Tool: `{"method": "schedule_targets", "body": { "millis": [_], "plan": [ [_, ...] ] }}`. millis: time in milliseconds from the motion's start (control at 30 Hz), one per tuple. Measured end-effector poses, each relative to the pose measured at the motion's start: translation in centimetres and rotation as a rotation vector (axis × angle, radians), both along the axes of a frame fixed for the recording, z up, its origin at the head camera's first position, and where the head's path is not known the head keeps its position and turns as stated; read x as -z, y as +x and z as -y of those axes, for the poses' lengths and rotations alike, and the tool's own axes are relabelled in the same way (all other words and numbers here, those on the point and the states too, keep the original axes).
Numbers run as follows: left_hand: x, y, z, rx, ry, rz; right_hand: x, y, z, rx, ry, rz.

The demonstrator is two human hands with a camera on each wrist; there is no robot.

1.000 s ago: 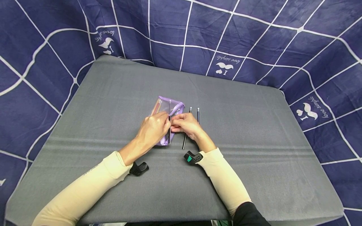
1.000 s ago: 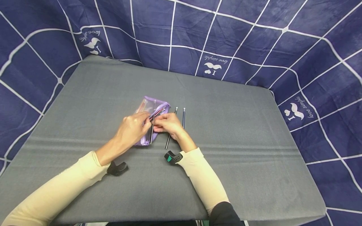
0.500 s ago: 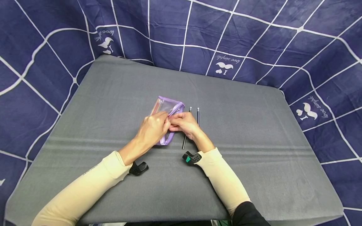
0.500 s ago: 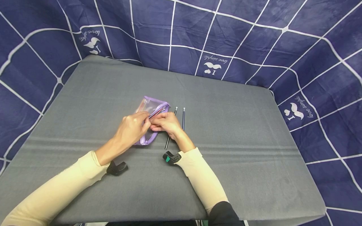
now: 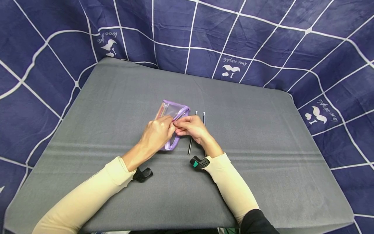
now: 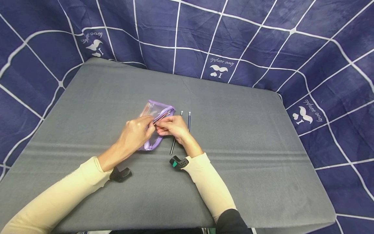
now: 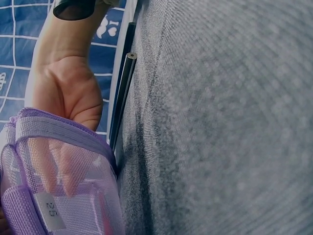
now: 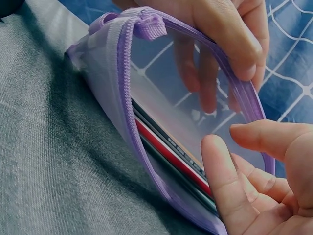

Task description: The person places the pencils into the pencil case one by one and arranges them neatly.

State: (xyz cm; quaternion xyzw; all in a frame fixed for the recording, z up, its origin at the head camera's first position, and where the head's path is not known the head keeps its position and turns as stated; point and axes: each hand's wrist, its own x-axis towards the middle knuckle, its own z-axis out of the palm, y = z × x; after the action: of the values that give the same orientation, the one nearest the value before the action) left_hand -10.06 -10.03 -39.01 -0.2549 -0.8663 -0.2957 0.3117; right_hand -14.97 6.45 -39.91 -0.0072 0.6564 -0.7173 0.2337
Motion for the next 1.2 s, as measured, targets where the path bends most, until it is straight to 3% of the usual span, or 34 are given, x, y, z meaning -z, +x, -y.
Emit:
{"method": "schedule_targets", "body": {
  "millis": [433, 1200],
  "plan": [
    [-0.1, -0.1, 0.1, -0.004, 0.001, -0.009, 0.0, -0.3, -1.7, 0.028, 0.029, 0.001],
    [0.1, -0.3, -0.1, -0.003, 0.008, -0.037, -0.1, -0.6, -7.4, 0.099, 0.079, -0.022]
  ]
}}
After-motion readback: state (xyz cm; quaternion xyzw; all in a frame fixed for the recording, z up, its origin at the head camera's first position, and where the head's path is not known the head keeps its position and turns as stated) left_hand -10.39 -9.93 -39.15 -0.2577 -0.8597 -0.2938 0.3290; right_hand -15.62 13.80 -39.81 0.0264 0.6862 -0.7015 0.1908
